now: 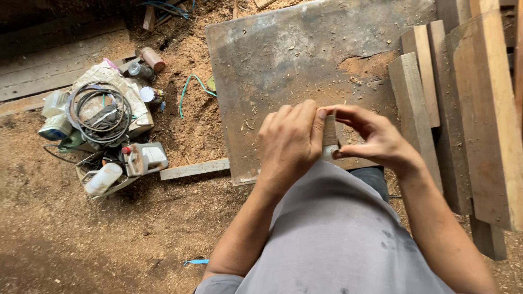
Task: The person sands a small rectangular wooden block by hand using a piece of sandpaper, focusing on the edges and corners. They then place the block on a larger wooden plank and continue sanding the plank's surface. The person repeatedly flips and repositions the small block to smooth different sides.
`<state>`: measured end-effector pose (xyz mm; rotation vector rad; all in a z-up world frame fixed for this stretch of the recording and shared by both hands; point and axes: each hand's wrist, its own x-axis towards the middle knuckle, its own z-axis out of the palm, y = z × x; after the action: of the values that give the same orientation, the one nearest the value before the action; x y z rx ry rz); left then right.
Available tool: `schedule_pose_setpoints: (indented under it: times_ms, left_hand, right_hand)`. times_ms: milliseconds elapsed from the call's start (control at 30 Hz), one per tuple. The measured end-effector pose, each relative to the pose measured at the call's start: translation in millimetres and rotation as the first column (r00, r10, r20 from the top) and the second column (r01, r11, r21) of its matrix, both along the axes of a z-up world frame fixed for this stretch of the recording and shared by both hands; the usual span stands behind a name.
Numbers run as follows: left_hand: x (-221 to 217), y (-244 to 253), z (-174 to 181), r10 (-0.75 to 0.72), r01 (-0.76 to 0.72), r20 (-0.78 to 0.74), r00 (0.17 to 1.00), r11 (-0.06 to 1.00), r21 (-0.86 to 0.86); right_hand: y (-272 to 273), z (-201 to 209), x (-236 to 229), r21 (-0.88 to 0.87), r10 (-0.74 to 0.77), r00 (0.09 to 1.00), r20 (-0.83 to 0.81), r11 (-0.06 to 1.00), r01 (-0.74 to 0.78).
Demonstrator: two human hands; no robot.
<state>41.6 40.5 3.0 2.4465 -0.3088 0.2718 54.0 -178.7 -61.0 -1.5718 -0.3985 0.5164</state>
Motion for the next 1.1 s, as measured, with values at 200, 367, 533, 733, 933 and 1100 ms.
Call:
schedule_pose_setpoints:
  times_ms: [200, 367, 533, 733, 933, 1100]
  left_hand:
    - [0.5, -6.7, 1.7, -0.054, 0.055, 0.054, 0.997, 0.998, -0.010]
    - [4.7, -10.8, 0.9, -0.067, 0.067, -0.008, 0.998, 0.998, -0.013]
    - [-2.7, -9.9, 2.8, -0.040, 0.041, 0.026, 0.999, 0.999, -0.023]
    - [-9.5, -0.7, 4.2, -0.018, 0.017, -0.045, 0.999, 1.000, -0.007]
    - [-14.5, 15.9, 5.6, -0.019, 0.020, -0.037, 0.999, 1.000, 0.014]
    - [-15.3, 16.3, 1.3, -0.035, 0.035, 0.001, 0.999, 0.999, -0.027]
  right_hand:
    - [1.2, -6.5, -0.1, -0.037, -0.017, 0.999, -0.029, 0.999, 0.016]
    - [-6.3, -0.8, -4.0, 0.076, -0.035, 0.999, 0.020, 0.997, 0.034]
    - [2.8, -8.1, -2.9, 0.092, -0.033, 0.998, -0.055, 0.995, 0.038]
    - [3.7, -3.8, -16.0, 0.289, 0.014, 1.000, 0.025, 0.957, -0.020]
    - [21.9, -29.9, -15.8, 0.131, -0.022, 0.993, -0.116, 0.991, 0.037]
    - [13.2, -7.6, -39.9, 0.271, 0.012, 0.996, 0.088, 0.962, -0.036]
